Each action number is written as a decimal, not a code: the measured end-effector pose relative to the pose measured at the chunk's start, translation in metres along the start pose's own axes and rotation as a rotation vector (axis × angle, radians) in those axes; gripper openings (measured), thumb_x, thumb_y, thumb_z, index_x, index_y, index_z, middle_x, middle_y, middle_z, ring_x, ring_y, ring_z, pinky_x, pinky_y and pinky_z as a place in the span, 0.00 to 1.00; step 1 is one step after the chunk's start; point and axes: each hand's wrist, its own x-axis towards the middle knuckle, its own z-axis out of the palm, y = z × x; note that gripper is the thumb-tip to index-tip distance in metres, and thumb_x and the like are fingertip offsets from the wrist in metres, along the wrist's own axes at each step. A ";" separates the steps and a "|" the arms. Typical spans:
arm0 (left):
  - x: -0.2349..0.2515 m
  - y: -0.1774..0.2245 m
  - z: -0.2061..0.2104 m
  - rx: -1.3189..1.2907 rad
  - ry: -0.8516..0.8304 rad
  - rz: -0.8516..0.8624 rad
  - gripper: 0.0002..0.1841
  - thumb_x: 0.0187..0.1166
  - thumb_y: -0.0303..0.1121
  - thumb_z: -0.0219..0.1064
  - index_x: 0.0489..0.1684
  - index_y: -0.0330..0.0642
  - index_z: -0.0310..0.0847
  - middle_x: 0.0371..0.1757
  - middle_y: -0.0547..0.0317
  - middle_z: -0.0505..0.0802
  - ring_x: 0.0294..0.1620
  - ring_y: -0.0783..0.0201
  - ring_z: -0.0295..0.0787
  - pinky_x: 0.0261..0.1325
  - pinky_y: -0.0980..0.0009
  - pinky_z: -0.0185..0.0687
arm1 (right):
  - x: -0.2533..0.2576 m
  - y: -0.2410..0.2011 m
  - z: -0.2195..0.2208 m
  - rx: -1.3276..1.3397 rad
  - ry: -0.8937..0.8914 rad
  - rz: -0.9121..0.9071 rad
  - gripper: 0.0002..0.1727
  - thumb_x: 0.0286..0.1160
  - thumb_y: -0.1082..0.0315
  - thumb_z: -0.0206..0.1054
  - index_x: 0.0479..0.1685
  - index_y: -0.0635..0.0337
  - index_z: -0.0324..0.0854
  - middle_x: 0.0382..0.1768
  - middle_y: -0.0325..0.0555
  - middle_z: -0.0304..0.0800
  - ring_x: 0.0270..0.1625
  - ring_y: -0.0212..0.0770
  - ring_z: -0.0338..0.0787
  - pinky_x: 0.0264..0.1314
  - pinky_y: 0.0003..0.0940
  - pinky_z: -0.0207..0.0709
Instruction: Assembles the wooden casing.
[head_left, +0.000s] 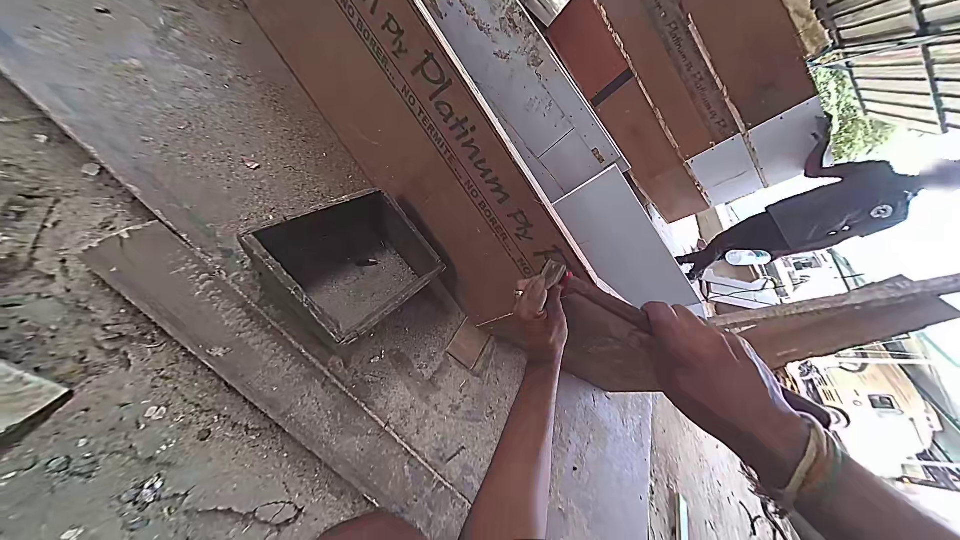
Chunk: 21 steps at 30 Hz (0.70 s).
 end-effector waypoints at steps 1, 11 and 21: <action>0.001 0.001 0.000 -0.003 -0.008 0.032 0.05 0.73 0.22 0.70 0.35 0.31 0.92 0.40 0.53 0.96 0.47 0.67 0.89 0.60 0.73 0.79 | 0.004 -0.003 -0.006 0.025 -0.035 0.028 0.18 0.81 0.55 0.57 0.43 0.63 0.81 0.25 0.52 0.83 0.23 0.55 0.89 0.18 0.48 0.79; 0.005 0.000 0.000 0.038 -0.023 0.069 0.05 0.70 0.21 0.70 0.31 0.31 0.93 0.37 0.50 0.96 0.44 0.65 0.90 0.58 0.72 0.79 | 0.015 -0.019 -0.030 -0.105 -0.137 0.044 0.12 0.80 0.62 0.60 0.39 0.63 0.77 0.23 0.54 0.79 0.20 0.58 0.86 0.16 0.48 0.75; 0.011 0.003 -0.002 -0.107 -0.061 -0.018 0.03 0.69 0.20 0.72 0.31 0.31 0.93 0.38 0.53 0.97 0.46 0.66 0.91 0.59 0.72 0.80 | 0.019 -0.021 -0.042 -0.177 -0.254 0.116 0.12 0.82 0.60 0.58 0.37 0.60 0.75 0.20 0.51 0.77 0.20 0.57 0.86 0.15 0.48 0.73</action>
